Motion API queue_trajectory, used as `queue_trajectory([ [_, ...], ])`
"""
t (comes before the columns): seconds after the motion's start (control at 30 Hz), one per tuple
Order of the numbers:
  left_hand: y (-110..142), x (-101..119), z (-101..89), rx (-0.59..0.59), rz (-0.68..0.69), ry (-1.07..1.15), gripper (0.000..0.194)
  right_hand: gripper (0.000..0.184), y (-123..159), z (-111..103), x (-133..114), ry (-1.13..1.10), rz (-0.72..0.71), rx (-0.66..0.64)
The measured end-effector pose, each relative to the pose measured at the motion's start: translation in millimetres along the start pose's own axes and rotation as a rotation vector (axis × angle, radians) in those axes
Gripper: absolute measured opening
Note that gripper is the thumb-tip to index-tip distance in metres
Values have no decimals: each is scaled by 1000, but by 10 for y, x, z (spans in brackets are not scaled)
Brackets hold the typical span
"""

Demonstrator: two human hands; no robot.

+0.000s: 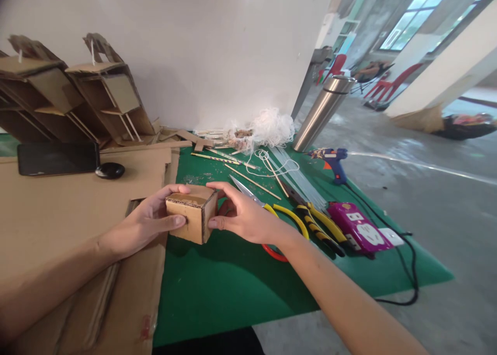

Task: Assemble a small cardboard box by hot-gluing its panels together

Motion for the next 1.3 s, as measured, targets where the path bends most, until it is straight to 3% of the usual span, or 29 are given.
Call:
queue_trajectory([
  [0.27, 11, -7, -22, 55, -18, -35, 39, 66, -4, -9, -17, 71, -2, 13],
  [0.5, 10, 51, 44, 8, 19, -50, 37, 72, 22, -84, -52, 186, -62, 45],
  [0.63, 23, 82, 101, -43, 51, -93, 40, 69, 25, -96, -64, -3, -92, -20],
  [0.77, 43, 60, 157, -125, 74, -162, 56, 58, -6, -86, -38, -226, -43, 0],
  [0.97, 92, 51, 245, -169, 46, -413, 70, 57, -50, 32, -32, -232, -36, -2],
  [1.17, 106, 138, 293, -151, 46, -539, 65, 78, -68, 159, -12, -352, -72, -133],
  [1.3, 101, 205, 298, -131, 96, -588, 53, 75, -50, 197, -5, -415, -92, -189],
])
Point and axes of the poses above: each hand's wrist, its own y-axis away from the middle knuckle, its own z-axis out of the palm, x = y × z, the point moved 7 cm from there along -y, towards the middle knuckle, and after that the axes turned 2 degrees about -x, right-handed, at the moved point
